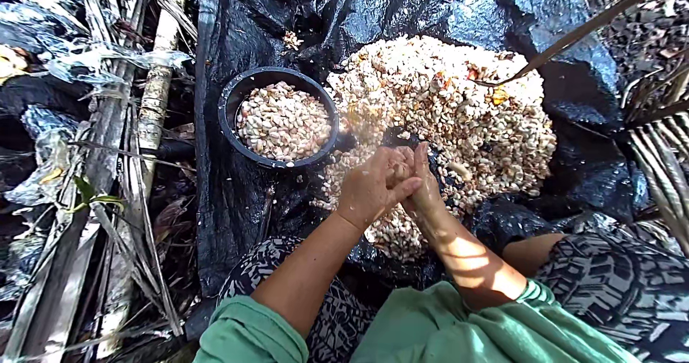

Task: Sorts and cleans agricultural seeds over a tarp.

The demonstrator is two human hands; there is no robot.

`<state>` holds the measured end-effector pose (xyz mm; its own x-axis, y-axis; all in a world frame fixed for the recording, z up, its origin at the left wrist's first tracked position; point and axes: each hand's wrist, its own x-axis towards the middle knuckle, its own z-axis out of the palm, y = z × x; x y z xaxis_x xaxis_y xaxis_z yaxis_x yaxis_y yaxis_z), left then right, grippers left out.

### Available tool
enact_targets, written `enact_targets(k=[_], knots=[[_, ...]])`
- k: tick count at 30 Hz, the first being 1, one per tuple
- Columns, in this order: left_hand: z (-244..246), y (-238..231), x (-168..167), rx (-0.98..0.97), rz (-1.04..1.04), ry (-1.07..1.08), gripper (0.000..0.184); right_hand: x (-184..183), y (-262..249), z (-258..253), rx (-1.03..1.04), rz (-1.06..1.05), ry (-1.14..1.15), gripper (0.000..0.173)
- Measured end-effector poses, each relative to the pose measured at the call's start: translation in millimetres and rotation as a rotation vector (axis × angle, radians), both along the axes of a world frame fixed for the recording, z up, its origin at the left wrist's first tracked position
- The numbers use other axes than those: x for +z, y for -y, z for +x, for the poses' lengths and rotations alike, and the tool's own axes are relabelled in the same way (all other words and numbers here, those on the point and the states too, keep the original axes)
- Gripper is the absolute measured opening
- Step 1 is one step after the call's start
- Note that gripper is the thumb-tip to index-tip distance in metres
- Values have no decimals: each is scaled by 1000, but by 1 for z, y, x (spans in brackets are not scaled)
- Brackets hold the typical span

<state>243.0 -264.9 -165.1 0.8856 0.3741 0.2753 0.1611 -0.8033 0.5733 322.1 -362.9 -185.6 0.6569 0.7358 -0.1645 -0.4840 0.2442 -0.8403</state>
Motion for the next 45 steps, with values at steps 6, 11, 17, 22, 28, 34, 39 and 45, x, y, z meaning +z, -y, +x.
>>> enact_targets(k=[6, 11, 17, 22, 28, 34, 39, 45], knots=[[5, 5, 3, 60, -123, 55, 35, 1, -1, -7, -39, 43, 168, 57], [7, 6, 3, 64, -131, 18, 34, -5, 0, -8, -59, 30, 221, 57], [4, 5, 4, 130, -316, 19, 32, -14, 0, -5, -50, 78, 292, 62], [0, 2, 17, 216, -705, 35, 41, -18, 0, 4, -164, 47, 717, 52], [-1, 18, 16, 56, -896, 237, 33, -11, 1, 10, -183, 58, 843, 51], [-6, 20, 1, -3, -609, 384, 37, -8, -7, 0, -153, 125, 534, 42], [-17, 8, -2, -65, -467, 388, 51, -9, -6, 1, -100, 135, 584, 41], [-25, 1, 0, -127, -536, 396, 55, -2, -2, -2, -49, 193, 633, 48]])
